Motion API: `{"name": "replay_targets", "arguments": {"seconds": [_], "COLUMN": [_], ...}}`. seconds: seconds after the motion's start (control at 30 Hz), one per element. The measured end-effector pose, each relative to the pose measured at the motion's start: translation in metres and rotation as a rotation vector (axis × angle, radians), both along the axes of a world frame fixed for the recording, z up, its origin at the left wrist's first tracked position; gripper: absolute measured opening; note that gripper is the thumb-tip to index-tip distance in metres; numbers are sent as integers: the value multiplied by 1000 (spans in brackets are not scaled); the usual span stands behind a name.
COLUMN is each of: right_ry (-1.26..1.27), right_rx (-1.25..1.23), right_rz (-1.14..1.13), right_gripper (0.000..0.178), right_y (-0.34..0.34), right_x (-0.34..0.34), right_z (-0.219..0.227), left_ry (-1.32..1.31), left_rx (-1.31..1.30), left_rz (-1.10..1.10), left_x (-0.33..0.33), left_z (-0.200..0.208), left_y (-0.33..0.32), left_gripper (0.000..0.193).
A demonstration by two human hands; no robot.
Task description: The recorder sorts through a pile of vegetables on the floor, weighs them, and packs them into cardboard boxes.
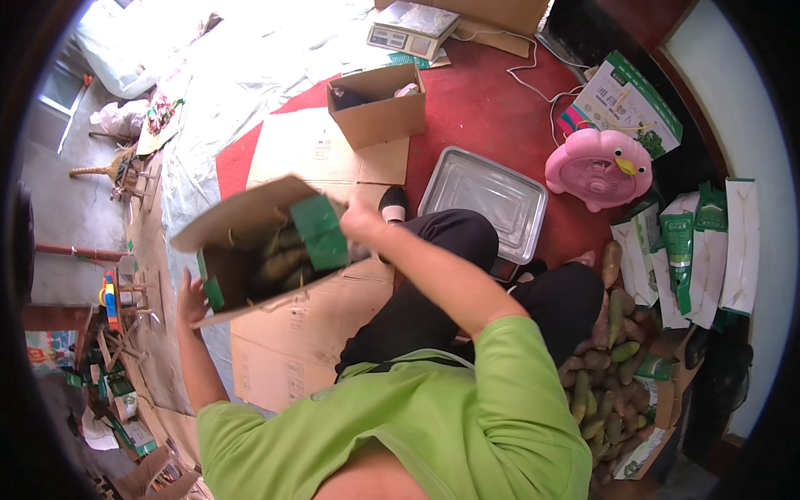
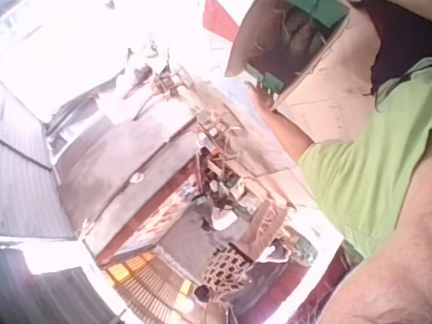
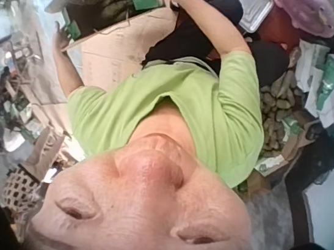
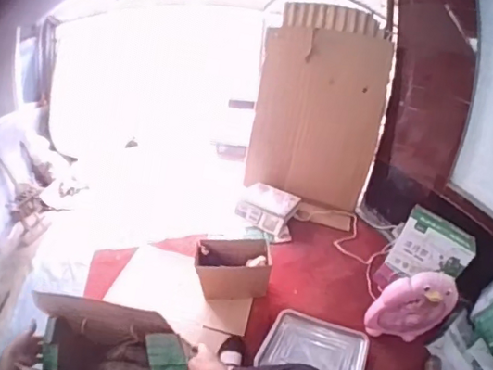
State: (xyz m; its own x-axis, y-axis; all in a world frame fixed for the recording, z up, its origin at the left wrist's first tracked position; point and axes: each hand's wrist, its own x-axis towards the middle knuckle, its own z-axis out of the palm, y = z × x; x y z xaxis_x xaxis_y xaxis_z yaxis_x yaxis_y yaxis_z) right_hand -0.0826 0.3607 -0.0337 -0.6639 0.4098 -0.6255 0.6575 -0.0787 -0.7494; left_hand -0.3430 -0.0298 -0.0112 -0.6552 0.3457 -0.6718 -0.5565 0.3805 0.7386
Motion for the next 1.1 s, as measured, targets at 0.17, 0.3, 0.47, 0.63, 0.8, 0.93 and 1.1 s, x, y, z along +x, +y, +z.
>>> {"name": "replay_targets", "arguments": {"seconds": [0.17,0.3,0.47,0.63,0.8,0.93,1.1], "right_ry": [-87,2,-358,-140,258,469,688], "right_rx": [-32,552,-620,-151,-254,-233,86], "right_rz": [238,1211,448,856,367,171,-190], "right_gripper": [35,24,19,30,38,43,37], "right_y": [-106,-190,-202,-167,-117,-44,70], "right_x": [-23,-34,8,-22,-9,18,119], "right_z": [-102,-149,-182,-90,-28,19,95], "left_ry": [-79,-162,-243,-394,-145,141,515], "left_rx": [-139,-235,-280,-177,-161,-116,-34], "left_rz": [-86,-150,-71,68,-62,-122,-176], "left_x": [-25,-39,-34,-23,-52,-63,-70], "left_z": [-13,-25,-98,-98,-116,-115,-102], "left_y": [-92,-157,-191,-241,-163,-98,-20], "left_gripper": [76,81,78,64,61,57,53]}}
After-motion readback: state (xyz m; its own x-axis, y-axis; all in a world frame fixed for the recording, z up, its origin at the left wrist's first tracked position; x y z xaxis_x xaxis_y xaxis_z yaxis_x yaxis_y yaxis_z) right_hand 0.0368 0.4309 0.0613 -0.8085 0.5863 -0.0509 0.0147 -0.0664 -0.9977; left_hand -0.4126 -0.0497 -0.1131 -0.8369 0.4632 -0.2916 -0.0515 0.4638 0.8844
